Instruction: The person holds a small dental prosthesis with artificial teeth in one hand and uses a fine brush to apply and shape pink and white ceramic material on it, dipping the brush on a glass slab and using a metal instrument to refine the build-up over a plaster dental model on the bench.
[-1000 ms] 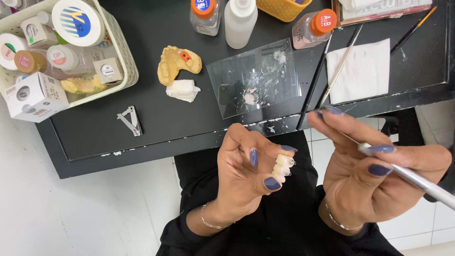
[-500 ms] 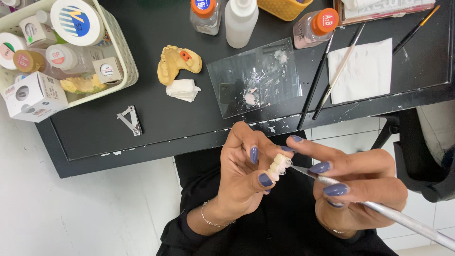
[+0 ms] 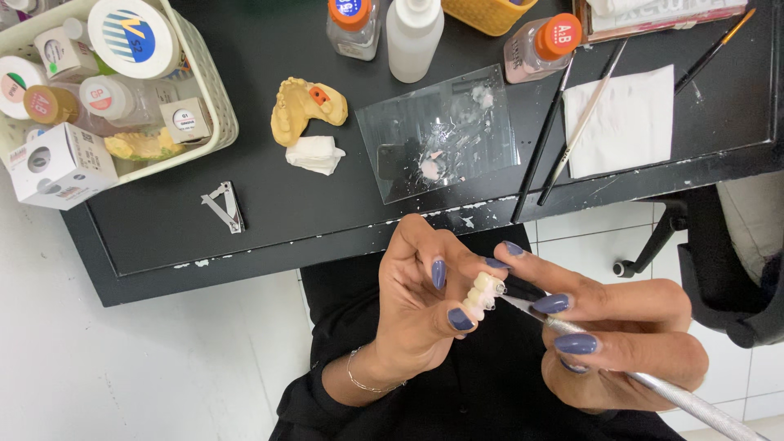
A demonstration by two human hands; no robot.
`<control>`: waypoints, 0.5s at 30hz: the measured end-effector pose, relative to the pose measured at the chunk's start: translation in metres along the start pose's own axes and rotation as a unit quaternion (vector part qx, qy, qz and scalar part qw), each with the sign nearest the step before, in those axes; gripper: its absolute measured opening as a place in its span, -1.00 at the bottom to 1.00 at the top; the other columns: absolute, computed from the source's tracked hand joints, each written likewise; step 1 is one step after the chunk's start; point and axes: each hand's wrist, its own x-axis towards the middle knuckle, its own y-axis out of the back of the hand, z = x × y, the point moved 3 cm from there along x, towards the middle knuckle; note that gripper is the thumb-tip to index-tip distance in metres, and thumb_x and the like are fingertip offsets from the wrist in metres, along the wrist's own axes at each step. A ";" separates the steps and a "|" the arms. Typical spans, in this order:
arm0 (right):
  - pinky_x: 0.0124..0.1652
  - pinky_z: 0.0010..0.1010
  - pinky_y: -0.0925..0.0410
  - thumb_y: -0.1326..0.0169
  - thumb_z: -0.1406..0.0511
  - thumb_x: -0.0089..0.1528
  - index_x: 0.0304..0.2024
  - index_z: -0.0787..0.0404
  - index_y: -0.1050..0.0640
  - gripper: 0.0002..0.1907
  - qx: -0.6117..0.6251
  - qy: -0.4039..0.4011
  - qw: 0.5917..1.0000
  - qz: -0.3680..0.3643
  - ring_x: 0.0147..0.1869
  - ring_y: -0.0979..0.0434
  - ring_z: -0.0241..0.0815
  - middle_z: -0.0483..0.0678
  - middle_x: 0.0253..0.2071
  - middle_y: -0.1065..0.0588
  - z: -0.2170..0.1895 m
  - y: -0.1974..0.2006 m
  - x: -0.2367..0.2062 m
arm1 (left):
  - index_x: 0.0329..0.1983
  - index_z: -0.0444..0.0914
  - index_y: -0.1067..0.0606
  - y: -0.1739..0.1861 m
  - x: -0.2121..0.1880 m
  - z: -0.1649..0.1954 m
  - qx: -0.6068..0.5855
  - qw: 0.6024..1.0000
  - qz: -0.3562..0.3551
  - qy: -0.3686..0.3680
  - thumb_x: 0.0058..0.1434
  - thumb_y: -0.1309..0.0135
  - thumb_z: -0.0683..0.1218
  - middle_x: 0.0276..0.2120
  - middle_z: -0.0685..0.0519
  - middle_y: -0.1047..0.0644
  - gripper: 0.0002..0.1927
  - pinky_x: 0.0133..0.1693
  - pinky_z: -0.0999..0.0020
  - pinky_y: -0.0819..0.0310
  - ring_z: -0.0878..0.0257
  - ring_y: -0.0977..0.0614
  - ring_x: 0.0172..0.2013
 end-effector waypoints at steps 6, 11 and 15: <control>0.15 0.21 -0.44 -0.21 0.52 0.09 -0.01 0.18 -0.42 -0.56 0.015 -0.015 1.000 -0.012 0.04 -0.64 0.30 0.03 -0.02 -0.41 0.000 0.003 0.001 | -0.11 -0.22 -0.25 0.001 0.000 0.000 0.012 1.000 0.002 -0.006 0.24 -0.40 -0.18 -0.13 -0.10 -0.59 -0.52 -0.12 0.45 -0.61 0.22 -0.68 -0.05; 0.13 0.16 -0.46 -0.21 0.55 0.14 0.00 0.19 -0.43 -0.58 0.033 -0.005 0.999 0.000 0.00 -0.67 0.23 -0.01 -0.02 -0.38 0.000 0.000 0.000 | -0.10 -0.22 -0.25 0.000 0.000 0.000 0.016 1.000 -0.006 -0.012 0.25 -0.40 -0.18 -0.14 -0.13 -0.61 -0.52 -0.13 0.46 -0.60 0.29 -0.68 -0.18; 0.07 0.07 -0.52 -0.18 0.51 0.14 0.00 0.17 -0.44 -0.60 0.005 0.006 0.999 0.033 0.08 -0.62 0.37 0.04 -0.04 -0.43 0.000 -0.002 0.003 | -0.12 -0.22 -0.25 0.000 0.000 0.001 0.015 1.000 0.001 -0.009 0.22 -0.40 -0.19 -0.11 -0.14 -0.61 -0.51 -0.21 0.47 -0.59 0.33 -0.66 -0.28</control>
